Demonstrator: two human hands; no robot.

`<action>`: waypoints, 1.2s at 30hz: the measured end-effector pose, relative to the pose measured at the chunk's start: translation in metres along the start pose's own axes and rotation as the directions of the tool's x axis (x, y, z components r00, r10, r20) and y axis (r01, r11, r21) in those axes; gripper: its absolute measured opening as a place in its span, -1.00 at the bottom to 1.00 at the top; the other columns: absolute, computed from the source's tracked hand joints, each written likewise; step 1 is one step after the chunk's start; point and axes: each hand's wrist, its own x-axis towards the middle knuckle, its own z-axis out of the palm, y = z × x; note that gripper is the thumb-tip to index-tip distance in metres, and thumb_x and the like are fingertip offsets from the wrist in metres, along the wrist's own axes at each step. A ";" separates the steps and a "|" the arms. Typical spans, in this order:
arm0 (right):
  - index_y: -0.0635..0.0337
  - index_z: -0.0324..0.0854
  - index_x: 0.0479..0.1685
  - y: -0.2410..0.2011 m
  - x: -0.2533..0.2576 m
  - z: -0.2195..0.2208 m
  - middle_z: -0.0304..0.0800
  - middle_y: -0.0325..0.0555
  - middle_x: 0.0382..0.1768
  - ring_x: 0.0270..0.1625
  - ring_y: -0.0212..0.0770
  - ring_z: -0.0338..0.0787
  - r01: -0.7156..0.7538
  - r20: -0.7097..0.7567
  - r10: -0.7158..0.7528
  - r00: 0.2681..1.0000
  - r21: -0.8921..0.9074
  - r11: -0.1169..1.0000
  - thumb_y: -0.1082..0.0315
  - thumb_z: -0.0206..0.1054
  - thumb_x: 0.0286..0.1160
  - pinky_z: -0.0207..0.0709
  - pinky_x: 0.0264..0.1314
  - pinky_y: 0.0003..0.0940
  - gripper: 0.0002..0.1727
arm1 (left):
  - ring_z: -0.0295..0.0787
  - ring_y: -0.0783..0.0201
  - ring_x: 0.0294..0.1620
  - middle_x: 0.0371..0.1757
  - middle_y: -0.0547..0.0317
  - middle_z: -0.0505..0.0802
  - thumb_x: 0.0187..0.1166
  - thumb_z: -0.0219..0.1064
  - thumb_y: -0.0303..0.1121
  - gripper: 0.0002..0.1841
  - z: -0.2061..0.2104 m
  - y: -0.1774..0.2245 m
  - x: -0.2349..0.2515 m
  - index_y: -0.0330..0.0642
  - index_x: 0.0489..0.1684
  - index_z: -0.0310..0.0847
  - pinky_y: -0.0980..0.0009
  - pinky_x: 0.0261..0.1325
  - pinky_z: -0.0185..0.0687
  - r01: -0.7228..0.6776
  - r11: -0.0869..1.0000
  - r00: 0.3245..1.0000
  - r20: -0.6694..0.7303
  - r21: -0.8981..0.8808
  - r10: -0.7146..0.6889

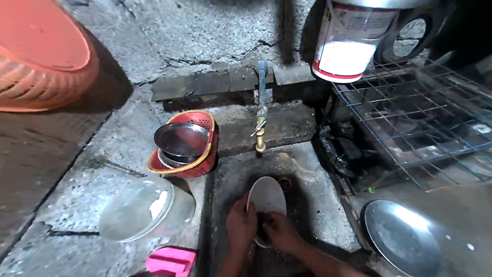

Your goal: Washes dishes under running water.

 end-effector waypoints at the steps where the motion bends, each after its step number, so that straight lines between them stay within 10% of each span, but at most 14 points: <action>1: 0.18 0.53 0.55 -0.007 0.001 0.011 0.73 0.12 0.34 0.34 -0.05 0.77 -0.001 0.004 0.000 1.000 0.132 0.991 0.08 0.24 0.73 0.60 0.49 -0.07 -0.47 | 0.85 -0.07 0.08 0.07 -0.12 0.89 0.70 0.20 -0.26 -0.62 -0.001 0.003 0.003 -0.15 0.37 0.75 -0.18 0.23 0.68 -0.033 0.999 0.999 -0.008 0.028 0.034; 6: 0.25 0.61 0.41 -0.023 -0.001 0.033 0.72 0.14 0.28 0.21 -0.04 0.80 -0.013 -0.019 0.022 1.000 0.390 0.921 0.15 0.31 0.67 0.70 0.33 -0.08 -0.54 | 0.56 -0.09 0.50 0.44 -0.25 0.65 0.59 0.23 -0.42 -0.64 0.007 -0.003 0.021 -0.17 0.30 0.78 -0.03 0.55 0.48 -0.174 0.977 0.985 -0.015 -0.123 0.173; 8: 0.25 0.71 0.30 0.007 0.007 0.022 0.72 0.17 0.31 0.41 0.03 0.68 0.132 -0.015 -0.132 0.991 0.023 0.991 0.18 0.29 0.67 0.50 0.55 -0.02 -0.60 | 0.40 -0.09 0.69 0.63 -0.24 0.55 0.48 0.11 -0.62 -0.46 0.002 -0.011 0.028 -0.22 0.50 0.63 -0.01 0.69 0.35 -0.188 0.969 0.972 0.109 -0.158 0.207; 12: 0.04 0.60 0.52 0.040 0.042 -0.035 0.57 0.16 0.54 0.61 0.35 0.45 0.303 0.125 -0.294 0.948 -0.642 0.705 0.44 0.30 0.57 0.33 0.59 0.37 -0.51 | 0.65 0.01 0.52 0.48 -0.13 0.73 0.47 0.09 -0.73 -0.38 -0.008 -0.004 0.026 -0.25 0.61 0.50 -0.05 0.59 0.49 -0.168 0.986 0.968 0.189 0.015 0.163; 18: 0.32 0.76 0.12 0.004 -0.012 0.033 0.73 0.25 0.23 0.34 0.16 0.70 0.103 -0.029 -0.105 0.994 -0.053 0.993 0.15 0.26 0.69 0.52 0.50 0.06 -0.61 | 0.73 -0.20 0.39 0.37 -0.23 0.78 0.47 0.14 -0.69 -0.42 -0.004 0.013 0.025 -0.20 0.56 0.58 -0.25 0.46 0.50 -0.098 0.987 0.981 0.178 0.129 0.074; 22: 0.10 0.59 0.52 0.033 0.036 -0.032 0.57 0.21 0.53 0.64 0.34 0.44 0.311 0.156 -0.275 0.949 -0.611 0.728 0.44 0.33 0.56 0.29 0.63 0.37 -0.50 | 0.76 -0.18 0.30 0.22 -0.27 0.83 0.47 0.23 -0.66 -0.49 -0.013 0.001 0.027 -0.27 0.47 0.61 -0.21 0.41 0.56 -0.021 0.977 0.973 0.230 0.212 -0.029; 27: 0.21 0.61 0.46 0.000 0.018 0.011 0.65 0.27 0.40 0.52 0.23 0.59 0.068 0.035 -0.061 0.998 -0.306 0.950 0.14 0.23 0.72 0.43 0.61 0.15 -0.53 | 0.82 0.00 0.11 0.07 -0.17 0.87 0.50 0.27 -0.64 -0.66 0.004 -0.022 0.027 -0.28 0.22 0.75 -0.09 0.21 0.67 0.198 0.978 0.979 0.070 -0.065 -0.193; 33: 0.20 0.65 0.40 -0.006 0.045 -0.045 0.54 0.28 0.51 0.62 0.36 0.43 0.276 0.147 -0.242 0.959 -0.674 0.685 0.58 0.27 0.50 0.28 0.61 0.37 -0.55 | 0.78 -0.13 0.18 0.13 -0.31 0.82 0.47 0.29 -0.66 -0.60 0.005 -0.061 0.009 -0.38 0.32 0.65 -0.16 0.26 0.64 0.272 0.955 0.962 0.048 -0.118 -0.268; 36: 0.15 0.57 0.50 -0.018 0.083 0.003 0.52 0.21 0.57 0.65 0.25 0.46 0.229 0.009 -0.272 0.962 -0.563 0.794 0.46 0.16 0.63 0.33 0.68 0.19 -0.54 | 0.81 -0.06 0.13 0.09 -0.27 0.84 0.48 0.34 -0.62 -0.63 0.009 -0.073 0.010 -0.39 0.28 0.66 -0.11 0.25 0.67 0.241 0.960 0.970 0.023 -0.141 -0.240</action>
